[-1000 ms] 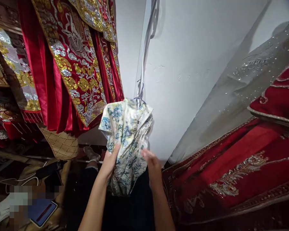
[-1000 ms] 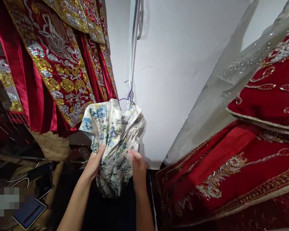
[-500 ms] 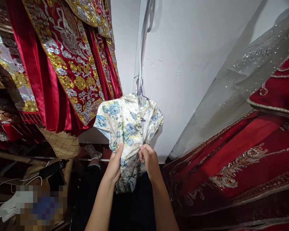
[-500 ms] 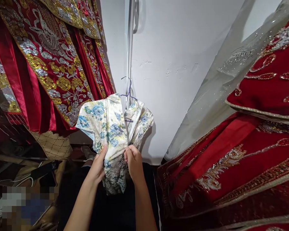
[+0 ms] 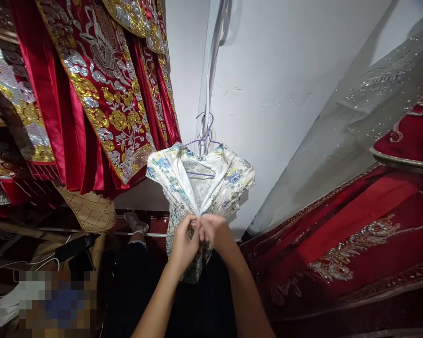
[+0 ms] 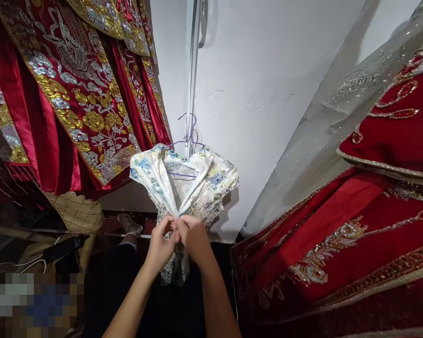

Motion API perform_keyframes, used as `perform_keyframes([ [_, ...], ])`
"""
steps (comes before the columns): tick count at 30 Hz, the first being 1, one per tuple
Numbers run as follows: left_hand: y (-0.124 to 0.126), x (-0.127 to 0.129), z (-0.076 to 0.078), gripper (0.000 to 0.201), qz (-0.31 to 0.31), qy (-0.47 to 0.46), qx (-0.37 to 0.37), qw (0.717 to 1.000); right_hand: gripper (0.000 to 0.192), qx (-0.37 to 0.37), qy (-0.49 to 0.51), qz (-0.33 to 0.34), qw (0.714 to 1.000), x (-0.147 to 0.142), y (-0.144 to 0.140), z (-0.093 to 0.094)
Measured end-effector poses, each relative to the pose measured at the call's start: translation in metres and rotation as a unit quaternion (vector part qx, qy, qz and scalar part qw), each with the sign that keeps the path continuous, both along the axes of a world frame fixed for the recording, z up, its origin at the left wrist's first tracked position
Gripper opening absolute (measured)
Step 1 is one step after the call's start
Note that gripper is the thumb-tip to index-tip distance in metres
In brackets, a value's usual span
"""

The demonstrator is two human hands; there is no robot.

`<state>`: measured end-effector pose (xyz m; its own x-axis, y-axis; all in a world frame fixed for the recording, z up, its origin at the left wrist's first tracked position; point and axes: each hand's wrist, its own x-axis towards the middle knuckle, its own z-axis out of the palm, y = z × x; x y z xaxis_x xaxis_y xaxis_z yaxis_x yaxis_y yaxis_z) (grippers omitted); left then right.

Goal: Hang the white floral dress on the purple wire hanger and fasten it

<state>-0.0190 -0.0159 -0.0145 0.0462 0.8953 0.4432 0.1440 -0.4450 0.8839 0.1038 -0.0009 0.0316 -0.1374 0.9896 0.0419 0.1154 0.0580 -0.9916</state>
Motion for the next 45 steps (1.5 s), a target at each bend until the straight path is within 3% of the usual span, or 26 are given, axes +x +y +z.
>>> perform_keyframes([
  [2, 0.006, 0.003, 0.000, 0.008, 0.001, 0.040, 0.020, 0.999, 0.023, -0.016, 0.032, -0.012, 0.999, 0.013, 0.030, 0.024],
  [4, 0.014, 0.003, -0.004, 0.008, 0.002, 0.115, 0.037, 0.993, 0.012, 0.014, 0.077, -0.022, 0.997, 0.024, 0.066, 0.056],
  [7, 0.026, -0.005, -0.012, 0.012, -0.005, 0.252, 0.042, 0.967, 0.012, 0.037, 0.155, -0.084, 0.984, 0.028, 0.111, 0.100],
  [10, 0.041, -0.020, -0.004, 0.014, -0.013, 0.327, 0.028, 0.945, 0.017, 0.086, 0.176, -0.087, 0.977, 0.017, 0.129, 0.121],
  [12, 0.054, -0.029, 0.018, 0.016, -0.018, 0.302, 0.033, 0.952, 0.019, 0.120, 0.150, -0.077, 0.978, 0.008, 0.124, 0.119],
  [16, 0.086, -0.038, 0.093, 0.043, 0.017, 0.184, 0.153, 0.971, 0.021, 0.184, 0.084, -0.037, 0.979, -0.008, 0.102, 0.103],
  [19, 0.106, -0.034, 0.141, 0.030, 0.054, 0.195, 0.247, 0.948, 0.021, 0.230, 0.074, -0.032, 0.970, -0.016, 0.099, 0.098],
  [23, 0.117, -0.033, 0.165, 0.014, 0.075, 0.242, 0.293, 0.922, 0.021, 0.253, 0.043, -0.065, 0.964, -0.014, 0.111, 0.083],
  [25, 0.122, -0.043, 0.169, 0.014, 0.121, 0.185, 0.298, 0.929, 0.024, 0.223, -0.003, -0.074, 0.972, -0.011, 0.115, 0.063],
  [29, 0.151, -0.090, 0.166, 0.016, 0.257, -0.079, 0.249, 0.930, 0.026, 0.156, -0.032, -0.051, 0.986, -0.007, 0.107, 0.015],
  [31, 0.168, -0.112, 0.151, 0.021, 0.273, -0.210, 0.117, 0.932, 0.027, 0.147, -0.021, -0.042, 0.988, -0.007, 0.097, 0.000],
  [33, 0.175, -0.120, 0.124, 0.025, 0.235, -0.270, -0.063, 0.932, 0.028, 0.139, 0.004, -0.040, 0.990, -0.008, 0.086, -0.008],
  [34, 0.174, -0.119, 0.107, 0.025, 0.209, -0.266, -0.121, 0.933, 0.029, 0.135, 0.021, -0.039, 0.990, -0.008, 0.080, -0.010],
  [37, 0.151, -0.098, 0.052, 0.019, 0.141, -0.214, -0.181, 0.949, 0.030, 0.117, 0.076, -0.049, 0.989, -0.004, 0.060, -0.020],
  [40, 0.123, -0.078, 0.020, 0.016, 0.056, -0.147, -0.212, 0.965, 0.033, 0.076, 0.083, -0.078, 0.991, 0.009, 0.035, -0.038],
  [42, 0.110, -0.070, 0.021, 0.016, 0.003, -0.093, -0.199, 0.975, 0.035, 0.055, 0.061, -0.092, 0.992, 0.021, 0.022, -0.050],
  [45, 0.100, -0.058, 0.048, 0.024, -0.078, -0.026, -0.109, 0.991, 0.038, 0.059, 0.029, -0.110, 0.992, 0.035, 0.012, -0.052],
])
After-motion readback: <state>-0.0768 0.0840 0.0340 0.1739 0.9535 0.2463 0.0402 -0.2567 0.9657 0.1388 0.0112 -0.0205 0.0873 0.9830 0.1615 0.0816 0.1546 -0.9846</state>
